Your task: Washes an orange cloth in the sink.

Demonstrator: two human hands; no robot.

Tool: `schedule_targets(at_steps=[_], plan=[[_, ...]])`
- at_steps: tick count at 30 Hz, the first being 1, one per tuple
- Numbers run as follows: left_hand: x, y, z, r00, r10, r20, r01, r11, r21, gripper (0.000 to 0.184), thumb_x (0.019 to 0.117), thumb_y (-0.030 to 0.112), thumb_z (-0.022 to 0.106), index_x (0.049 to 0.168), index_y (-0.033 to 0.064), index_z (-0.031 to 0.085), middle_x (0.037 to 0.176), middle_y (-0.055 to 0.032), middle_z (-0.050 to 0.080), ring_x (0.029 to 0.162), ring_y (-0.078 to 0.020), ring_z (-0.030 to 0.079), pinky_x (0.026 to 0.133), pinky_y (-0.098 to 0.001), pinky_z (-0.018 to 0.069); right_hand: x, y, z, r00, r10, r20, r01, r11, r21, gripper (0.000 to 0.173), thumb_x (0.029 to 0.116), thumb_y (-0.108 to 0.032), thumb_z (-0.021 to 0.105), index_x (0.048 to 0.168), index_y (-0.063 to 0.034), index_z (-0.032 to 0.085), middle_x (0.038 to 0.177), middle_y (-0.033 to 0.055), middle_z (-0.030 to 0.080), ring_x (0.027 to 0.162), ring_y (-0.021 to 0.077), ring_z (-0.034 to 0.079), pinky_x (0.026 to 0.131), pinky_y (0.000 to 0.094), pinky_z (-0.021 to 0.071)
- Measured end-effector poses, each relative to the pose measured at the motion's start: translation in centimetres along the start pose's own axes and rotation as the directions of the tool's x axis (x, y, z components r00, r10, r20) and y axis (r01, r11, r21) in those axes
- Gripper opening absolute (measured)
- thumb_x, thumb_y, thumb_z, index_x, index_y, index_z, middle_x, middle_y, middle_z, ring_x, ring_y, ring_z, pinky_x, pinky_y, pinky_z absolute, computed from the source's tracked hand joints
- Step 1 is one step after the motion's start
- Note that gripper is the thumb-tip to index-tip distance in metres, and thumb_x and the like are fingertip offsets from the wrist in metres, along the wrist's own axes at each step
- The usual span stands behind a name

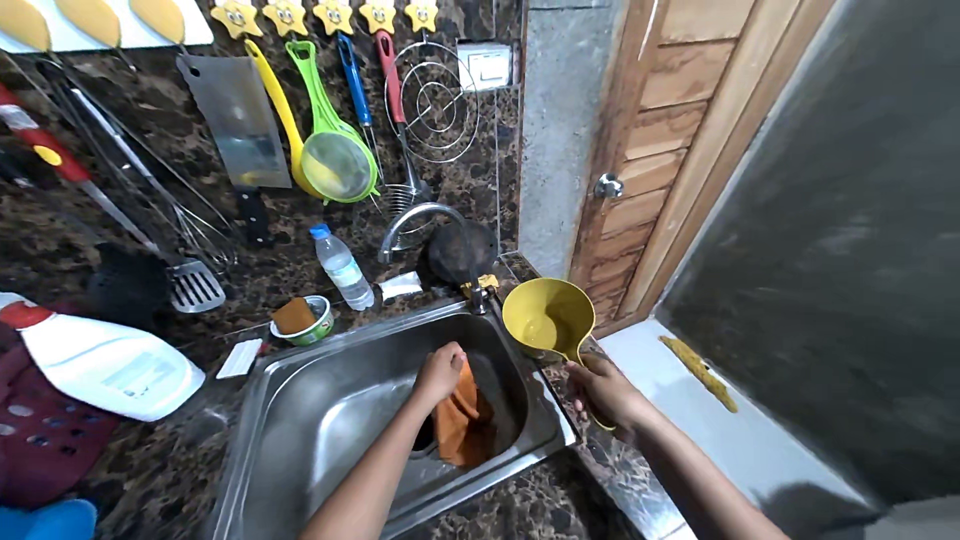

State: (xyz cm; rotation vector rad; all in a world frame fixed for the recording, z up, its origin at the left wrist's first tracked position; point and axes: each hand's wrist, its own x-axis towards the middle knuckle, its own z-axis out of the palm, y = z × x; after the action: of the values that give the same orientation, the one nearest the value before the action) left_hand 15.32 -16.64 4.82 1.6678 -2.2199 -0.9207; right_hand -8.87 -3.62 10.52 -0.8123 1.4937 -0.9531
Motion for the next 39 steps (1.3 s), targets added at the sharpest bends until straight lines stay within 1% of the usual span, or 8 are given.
schedule_targets(at_steps=[5,9,12,16,20,25,30,39], plan=[[-0.9,1.3,-1.1,0.999,-0.031,-0.042,0.031,1.000,-0.001,0.028,0.1104,0.015,0.044,0.121,-0.0051,0.060,0.112,-0.0269,0.065,0.108,-0.0401,0.064,0.097,-0.0560,0.0486,0.4,0.6,-0.6,0.997,0.079,0.011,-0.079,0.954,0.291,0.028,0.1142,-0.023,0.029,0.120,-0.0022,0.048,0.073,0.0037,0.056,0.054,0.0102,0.059,0.051,0.0234,0.0543],[-1.7,1.9,-2.1,0.997,-0.038,-0.067,0.037,0.999,-0.024,0.028,0.1106,0.014,0.042,0.120,-0.0066,0.058,0.115,-0.0284,0.064,0.111,-0.0413,0.063,0.098,-0.0566,0.0481,-0.3,3.2,-2.3,0.989,0.088,0.123,-0.148,0.739,0.657,0.069,0.1101,-0.051,0.009,0.130,0.0016,0.049,0.102,0.0183,0.068,0.093,0.0300,0.071,0.082,0.0453,0.0598],[-2.4,2.5,-3.0,0.995,-0.037,-0.087,0.032,0.997,-0.066,0.028,0.1104,0.013,0.042,0.120,-0.0078,0.058,0.117,-0.0284,0.063,0.113,-0.0399,0.062,0.101,-0.0549,0.0473,-2.4,6.8,-0.4,0.981,0.147,0.128,-0.191,0.604,0.774,0.051,0.1117,-0.036,0.016,0.121,0.0018,0.050,0.099,0.0178,0.070,0.091,0.0295,0.073,0.082,0.0432,0.0612],[-4.6,4.0,-4.7,0.985,-0.027,-0.168,-0.018,0.965,-0.261,0.025,0.1100,0.012,0.044,0.116,-0.0068,0.059,0.109,-0.0249,0.063,0.102,-0.0343,0.063,0.091,-0.0517,0.0504,-1.6,7.0,7.0,0.971,0.118,0.210,-0.215,0.819,0.532,0.038,0.1119,-0.021,0.036,0.144,-0.0016,0.042,0.122,0.0152,0.065,0.106,0.0252,0.069,0.092,0.0404,0.0578],[-6.8,5.2,-7.3,0.931,-0.090,-0.355,-0.178,0.736,-0.653,0.022,0.1098,0.010,0.042,0.117,-0.0037,0.057,0.104,-0.0168,0.062,0.093,-0.0222,0.062,0.084,-0.0440,0.0528,5.7,7.2,13.2,0.971,0.190,0.146,-0.236,0.864,0.445,0.067,0.1104,-0.049,0.032,0.165,-0.0155,0.010,0.165,0.0207,0.026,0.147,0.0378,0.035,0.113,0.0603,0.0361],[-5.7,-0.4,-5.4,0.916,-0.361,-0.176,0.062,0.560,-0.826,0.040,0.1116,0.031,0.039,0.147,0.0150,0.048,0.133,-0.0176,0.059,0.114,-0.0317,0.061,0.090,-0.0533,0.0519,9.9,8.1,17.5,0.930,0.247,0.273,-0.366,0.706,0.607,0.069,0.1080,-0.058,0.013,0.128,-0.0063,0.055,0.109,0.0171,0.065,0.096,0.0283,0.064,0.080,0.0495,0.0543],[-4.8,-3.1,4.2,0.932,-0.351,-0.093,0.217,0.745,-0.631,0.057,0.1044,0.025,0.058,0.151,-0.0016,0.040,0.145,-0.0281,0.049,0.133,-0.0370,0.052,0.109,-0.0502,0.0446,11.7,9.0,19.2,0.995,0.098,-0.018,-0.096,0.992,0.080,0.038,0.1094,-0.023,0.048,0.127,0.0078,0.060,0.120,0.0271,0.065,0.110,0.0347,0.064,0.098,0.0506,0.0492],[-3.6,-0.9,6.4,0.880,-0.436,-0.189,0.352,0.865,-0.357,0.035,0.1083,0.018,0.046,0.134,-0.0030,0.057,0.126,-0.0224,0.066,0.122,-0.0339,0.062,0.107,-0.0490,0.0466,12.3,9.0,17.9,0.983,0.184,0.016,-0.178,0.966,-0.189,0.043,0.1107,-0.030,0.043,0.125,0.0037,0.065,0.131,0.0227,0.063,0.123,0.0325,0.059,0.106,0.0506,0.0439]])
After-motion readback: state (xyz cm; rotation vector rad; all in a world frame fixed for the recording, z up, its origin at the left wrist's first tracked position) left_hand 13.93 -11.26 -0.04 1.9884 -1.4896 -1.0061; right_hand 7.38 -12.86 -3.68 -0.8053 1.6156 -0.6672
